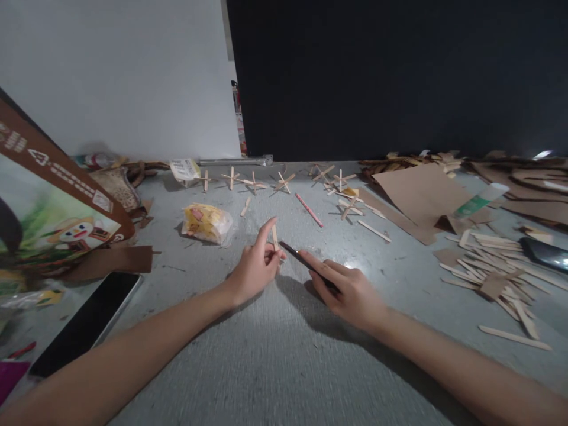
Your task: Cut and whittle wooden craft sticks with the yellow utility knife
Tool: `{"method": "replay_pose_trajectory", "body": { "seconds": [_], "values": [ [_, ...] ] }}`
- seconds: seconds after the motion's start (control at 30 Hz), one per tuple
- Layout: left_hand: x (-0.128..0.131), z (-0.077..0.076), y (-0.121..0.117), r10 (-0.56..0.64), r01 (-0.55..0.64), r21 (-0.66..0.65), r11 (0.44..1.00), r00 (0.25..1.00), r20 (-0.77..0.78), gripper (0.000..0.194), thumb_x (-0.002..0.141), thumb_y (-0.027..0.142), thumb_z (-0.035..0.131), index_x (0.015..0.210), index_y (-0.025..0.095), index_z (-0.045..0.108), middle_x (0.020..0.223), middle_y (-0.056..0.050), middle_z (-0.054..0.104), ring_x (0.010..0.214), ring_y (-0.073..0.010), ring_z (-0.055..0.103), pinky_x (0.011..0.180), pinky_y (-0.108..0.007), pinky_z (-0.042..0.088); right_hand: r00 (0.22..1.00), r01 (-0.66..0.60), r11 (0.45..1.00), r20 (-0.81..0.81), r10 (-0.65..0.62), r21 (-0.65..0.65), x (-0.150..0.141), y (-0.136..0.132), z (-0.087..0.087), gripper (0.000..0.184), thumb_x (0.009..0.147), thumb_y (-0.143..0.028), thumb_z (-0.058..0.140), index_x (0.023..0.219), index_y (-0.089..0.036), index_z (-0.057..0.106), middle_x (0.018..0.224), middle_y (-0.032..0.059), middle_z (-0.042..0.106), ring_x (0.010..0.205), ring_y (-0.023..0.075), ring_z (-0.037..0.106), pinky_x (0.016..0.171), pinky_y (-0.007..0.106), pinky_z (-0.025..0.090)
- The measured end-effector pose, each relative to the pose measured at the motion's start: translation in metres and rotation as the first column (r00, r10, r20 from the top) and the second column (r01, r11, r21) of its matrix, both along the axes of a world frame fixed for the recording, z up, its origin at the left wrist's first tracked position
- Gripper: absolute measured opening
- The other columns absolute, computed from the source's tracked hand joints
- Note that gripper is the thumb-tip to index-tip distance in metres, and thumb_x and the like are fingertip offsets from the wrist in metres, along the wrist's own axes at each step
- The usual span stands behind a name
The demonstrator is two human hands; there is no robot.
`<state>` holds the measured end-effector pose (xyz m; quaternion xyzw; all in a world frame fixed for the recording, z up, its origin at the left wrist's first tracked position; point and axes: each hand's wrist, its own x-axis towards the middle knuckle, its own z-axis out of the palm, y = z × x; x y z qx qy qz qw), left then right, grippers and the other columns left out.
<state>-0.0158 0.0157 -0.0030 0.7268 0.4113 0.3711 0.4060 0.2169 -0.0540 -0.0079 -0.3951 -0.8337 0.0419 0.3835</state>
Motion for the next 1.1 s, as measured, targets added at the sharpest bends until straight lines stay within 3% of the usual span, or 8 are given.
{"method": "replay_pose_trajectory", "body": {
  "seconds": [0.23,0.47,0.73,0.93,1.1],
  "values": [
    [-0.002,0.000,-0.001,0.014,-0.004,0.104,0.995,0.995,-0.099,0.077,0.100,0.015,0.056,0.172,0.024,0.030,0.087,0.000,0.077,0.066,-0.0100,0.067,0.073,-0.022,0.052,1.000,-0.003,1.000,0.019,0.003,0.002,0.000,0.000,0.000,0.049,0.112,-0.020,0.048,0.160,-0.016,0.056,0.077,-0.0003,0.066,0.052,0.0112,0.056,0.051,0.024,0.048],
    [-0.001,0.000,-0.001,-0.001,0.012,0.095,0.995,0.993,-0.118,0.075,0.100,0.016,0.054,0.171,0.023,0.033,0.083,0.002,0.075,0.064,-0.0096,0.064,0.072,-0.021,0.051,0.997,0.044,0.999,0.068,-0.043,-0.014,0.000,-0.001,-0.001,0.048,0.113,-0.022,0.046,0.158,-0.013,0.059,0.077,0.0016,0.069,0.054,0.0122,0.059,0.053,0.025,0.049],
    [-0.001,0.003,-0.004,-0.001,0.009,0.078,0.997,0.995,-0.095,0.072,0.100,0.012,0.052,0.169,0.024,0.036,0.089,-0.001,0.078,0.070,-0.0112,0.068,0.080,-0.024,0.054,0.969,0.136,0.987,0.197,-0.152,0.090,-0.007,-0.009,-0.001,0.049,0.110,-0.020,0.047,0.156,-0.015,0.062,0.077,0.0024,0.071,0.053,0.0121,0.060,0.050,0.025,0.041],
    [0.000,0.005,-0.005,0.016,-0.009,0.062,0.998,0.994,-0.104,0.069,0.102,0.014,0.051,0.169,0.025,0.037,0.087,0.000,0.077,0.066,-0.0105,0.065,0.078,-0.024,0.054,0.984,0.134,0.991,0.120,-0.132,-0.001,-0.011,-0.011,0.003,0.049,0.111,-0.022,0.045,0.156,-0.014,0.061,0.075,0.0007,0.071,0.051,0.0114,0.058,0.053,0.025,0.045],
    [0.001,0.006,-0.006,0.016,-0.013,0.033,0.999,0.997,-0.082,0.070,0.102,0.014,0.051,0.169,0.025,0.037,0.087,0.001,0.076,0.064,-0.0102,0.063,0.074,-0.023,0.052,0.996,0.064,0.988,-0.058,-0.072,-0.138,-0.014,-0.012,0.005,0.049,0.109,-0.021,0.047,0.155,-0.012,0.061,0.083,0.0042,0.078,0.054,0.0107,0.062,0.057,0.022,0.049]
  ]
}}
